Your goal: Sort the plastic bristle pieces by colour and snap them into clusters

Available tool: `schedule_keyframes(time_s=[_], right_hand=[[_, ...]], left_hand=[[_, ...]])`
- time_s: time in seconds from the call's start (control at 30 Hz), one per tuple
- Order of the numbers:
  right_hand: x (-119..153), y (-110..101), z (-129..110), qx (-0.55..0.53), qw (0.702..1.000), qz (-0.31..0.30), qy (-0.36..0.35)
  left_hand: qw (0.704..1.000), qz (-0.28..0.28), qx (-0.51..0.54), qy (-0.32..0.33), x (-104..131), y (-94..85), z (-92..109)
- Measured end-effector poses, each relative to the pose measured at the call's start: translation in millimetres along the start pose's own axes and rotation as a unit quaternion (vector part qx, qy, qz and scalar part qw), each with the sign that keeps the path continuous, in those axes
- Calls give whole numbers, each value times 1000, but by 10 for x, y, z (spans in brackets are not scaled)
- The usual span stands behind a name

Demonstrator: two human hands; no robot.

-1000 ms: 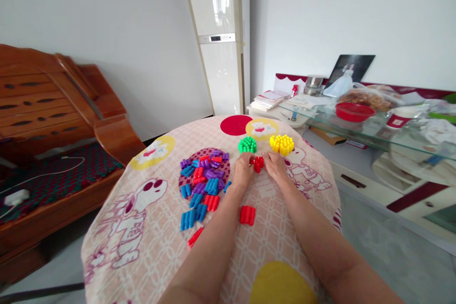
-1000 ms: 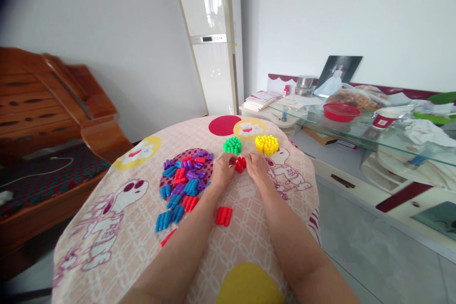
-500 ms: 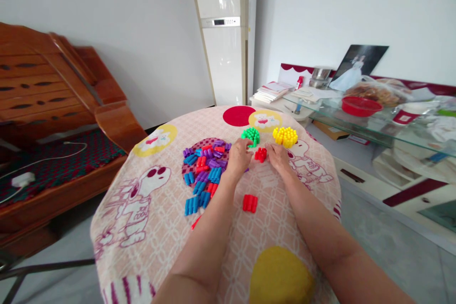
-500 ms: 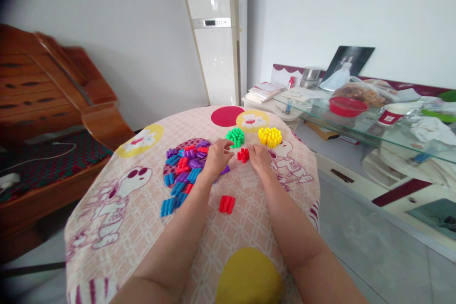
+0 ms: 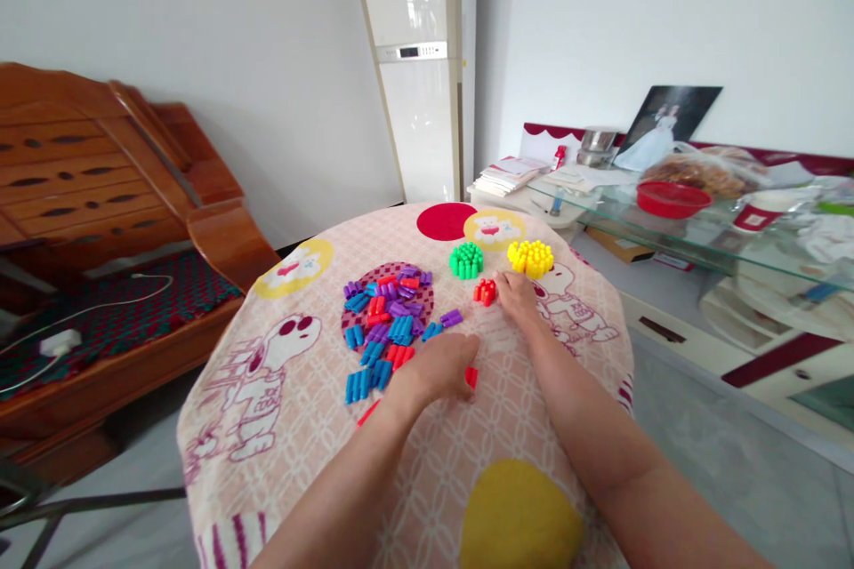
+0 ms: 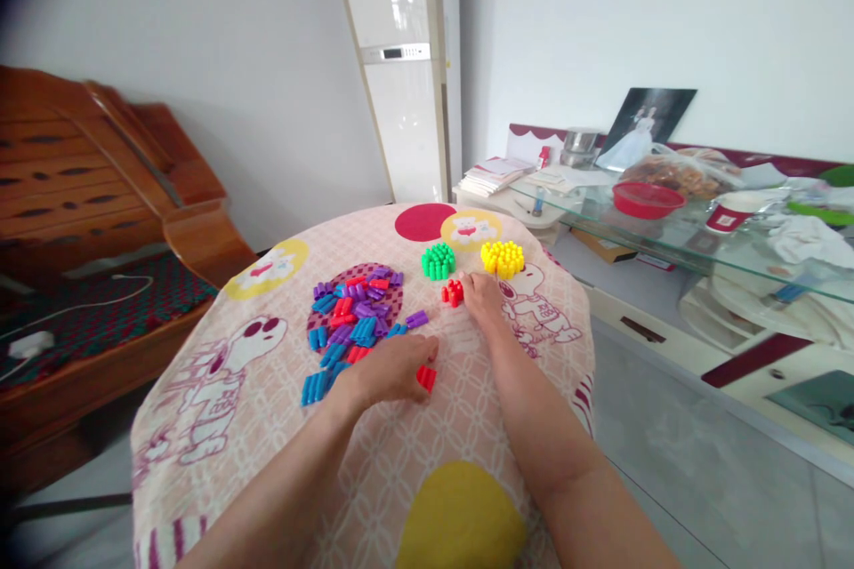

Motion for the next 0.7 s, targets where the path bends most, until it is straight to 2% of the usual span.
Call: schedule_keyframes(time_s=[0.07, 0.17, 0.27, 0.47, 0.7], right_hand=[[4, 1, -2, 3, 1000, 3, 2], [16, -6, -5, 3, 1000, 11, -3], [33, -18, -14, -8, 1000, 5, -14], [35, -19, -35, -21, 1000, 2, 7], [10, 16, -7, -2, 1000, 9, -4]], left_hand=[[998, 53, 16, 10, 11, 39, -27], [988, 144, 47, 18, -117, 11, -113], [977, 203, 56, -26, -343, -74, -212], [967, 232, 41, -97, -668, -151, -287], [943, 271, 137, -135, -820, -10, -324]])
Point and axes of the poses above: each hand's wrist, its own x-axis away from the middle knuckle, its own y-axis out of the palm, z = x × y, the point moved 1 cm from there along -x, towards the middle knuckle, and after that the axes turned 9 degrees about -x, right-handed, at the moved point
